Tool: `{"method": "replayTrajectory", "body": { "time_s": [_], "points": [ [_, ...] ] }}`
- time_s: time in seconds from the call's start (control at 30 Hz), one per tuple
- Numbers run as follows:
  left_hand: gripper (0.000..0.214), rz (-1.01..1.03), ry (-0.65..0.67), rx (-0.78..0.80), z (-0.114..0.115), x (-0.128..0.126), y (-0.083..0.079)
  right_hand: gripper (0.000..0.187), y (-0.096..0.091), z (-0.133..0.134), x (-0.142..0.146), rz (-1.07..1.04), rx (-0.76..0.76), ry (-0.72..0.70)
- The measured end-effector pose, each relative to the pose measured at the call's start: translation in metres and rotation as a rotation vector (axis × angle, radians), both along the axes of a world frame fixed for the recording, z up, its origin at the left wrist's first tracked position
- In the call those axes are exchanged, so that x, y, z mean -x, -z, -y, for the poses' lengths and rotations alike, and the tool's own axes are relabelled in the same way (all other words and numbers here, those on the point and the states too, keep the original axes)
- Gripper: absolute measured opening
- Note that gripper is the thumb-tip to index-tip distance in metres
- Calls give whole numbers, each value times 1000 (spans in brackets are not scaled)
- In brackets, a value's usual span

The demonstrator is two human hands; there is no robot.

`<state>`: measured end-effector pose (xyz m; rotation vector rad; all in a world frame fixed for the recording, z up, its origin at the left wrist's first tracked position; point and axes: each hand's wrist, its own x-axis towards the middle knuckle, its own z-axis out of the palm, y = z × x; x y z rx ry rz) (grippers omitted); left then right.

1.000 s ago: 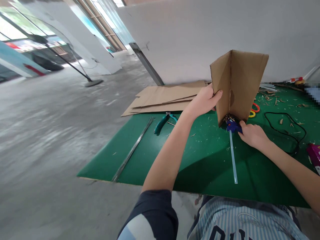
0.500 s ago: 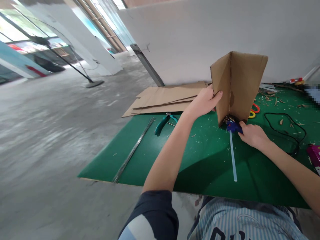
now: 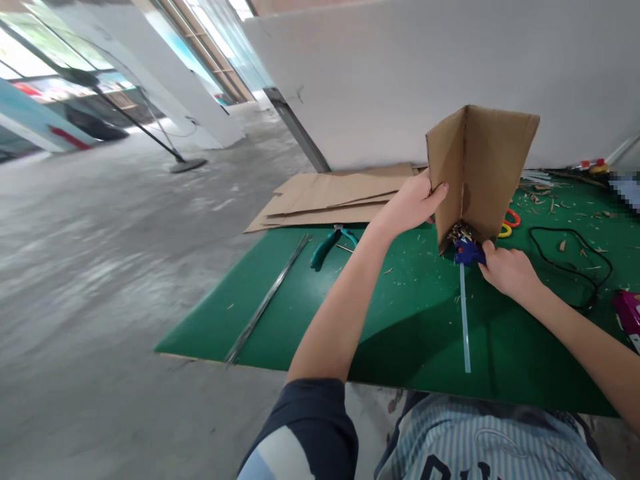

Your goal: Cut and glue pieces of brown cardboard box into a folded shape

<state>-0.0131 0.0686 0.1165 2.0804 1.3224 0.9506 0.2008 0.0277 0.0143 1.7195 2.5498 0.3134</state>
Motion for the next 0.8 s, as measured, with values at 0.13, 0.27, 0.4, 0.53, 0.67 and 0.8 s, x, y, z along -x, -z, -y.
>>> {"method": "replayTrajectory", "body": {
  "time_s": [0.13,0.27,0.4,0.53,0.67,0.8],
  "points": [
    [18,-34,-19,-70,-3,0,1,29,1,-1,-3,2,-46,-21],
    [16,-7,-86,-188,-8,1,4,42,1,-5,-12,-11,-122,-85],
    [14,208,-132,-167,-15,5,9,48,-1,-13,-29,-72,-231,-160],
    [15,416,-191,-121,-24,13,12,47,-3,-19,-51,-253,-373,-187],
    [17,587,-281,-6,-34,23,14,48,-9,-24,-59,-594,-467,3],
    [18,674,-354,75,-39,32,15,65,-13,-33,-57,-697,-410,199]
  ]
}}
